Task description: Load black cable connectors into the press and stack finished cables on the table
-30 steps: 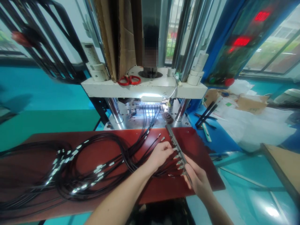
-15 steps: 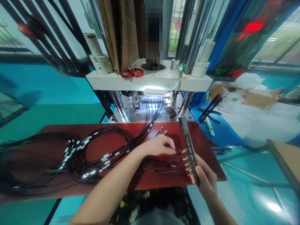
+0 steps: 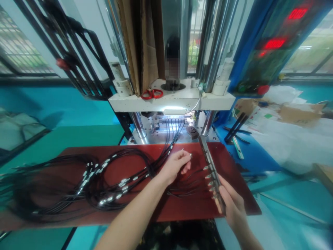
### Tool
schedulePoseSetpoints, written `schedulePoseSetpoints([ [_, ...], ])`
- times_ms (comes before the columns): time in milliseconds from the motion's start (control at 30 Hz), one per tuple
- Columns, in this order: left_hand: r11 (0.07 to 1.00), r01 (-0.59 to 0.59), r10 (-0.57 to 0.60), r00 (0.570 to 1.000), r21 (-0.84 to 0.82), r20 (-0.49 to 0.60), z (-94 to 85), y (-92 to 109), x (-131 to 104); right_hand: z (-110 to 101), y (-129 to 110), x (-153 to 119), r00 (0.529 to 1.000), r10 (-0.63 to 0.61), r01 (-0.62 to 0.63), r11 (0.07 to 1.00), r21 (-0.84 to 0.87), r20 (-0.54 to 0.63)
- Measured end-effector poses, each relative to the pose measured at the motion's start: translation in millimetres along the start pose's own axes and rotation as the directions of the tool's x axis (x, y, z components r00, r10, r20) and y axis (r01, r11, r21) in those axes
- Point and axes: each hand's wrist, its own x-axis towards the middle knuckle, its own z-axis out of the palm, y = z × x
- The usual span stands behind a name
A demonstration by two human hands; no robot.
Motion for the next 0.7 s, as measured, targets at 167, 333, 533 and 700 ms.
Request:
schedulePoseSetpoints([
  [167,0.996,0.092,-0.091,0.995,0.001,-0.042,2.3,-3.6,2.5,6.8,-6.0,4.5,0.999,0.034,-0.032,0.996,-0.086,0.018],
  [333,0.976,0.025,0.004,0.992,0.217,-0.13,13.8,-7.5,6.3,7.1,-3.8,6.1,0.997,0.022,-0.007,0.98,-0.198,0.078],
  [533,0.972,0.004,0.039,0.983,0.233,-0.18,14.5,-13.9,8.4,6.6,-4.5,6.6,0.996,0.011,0.009,0.974,-0.228,0.085],
  [700,0.947,-0.047,0.113,0.975,0.319,-0.192,14.9,-13.7,10.0,7.5,-3.9,7.1,0.996,0.009,0.016,0.966,-0.259,0.092],
])
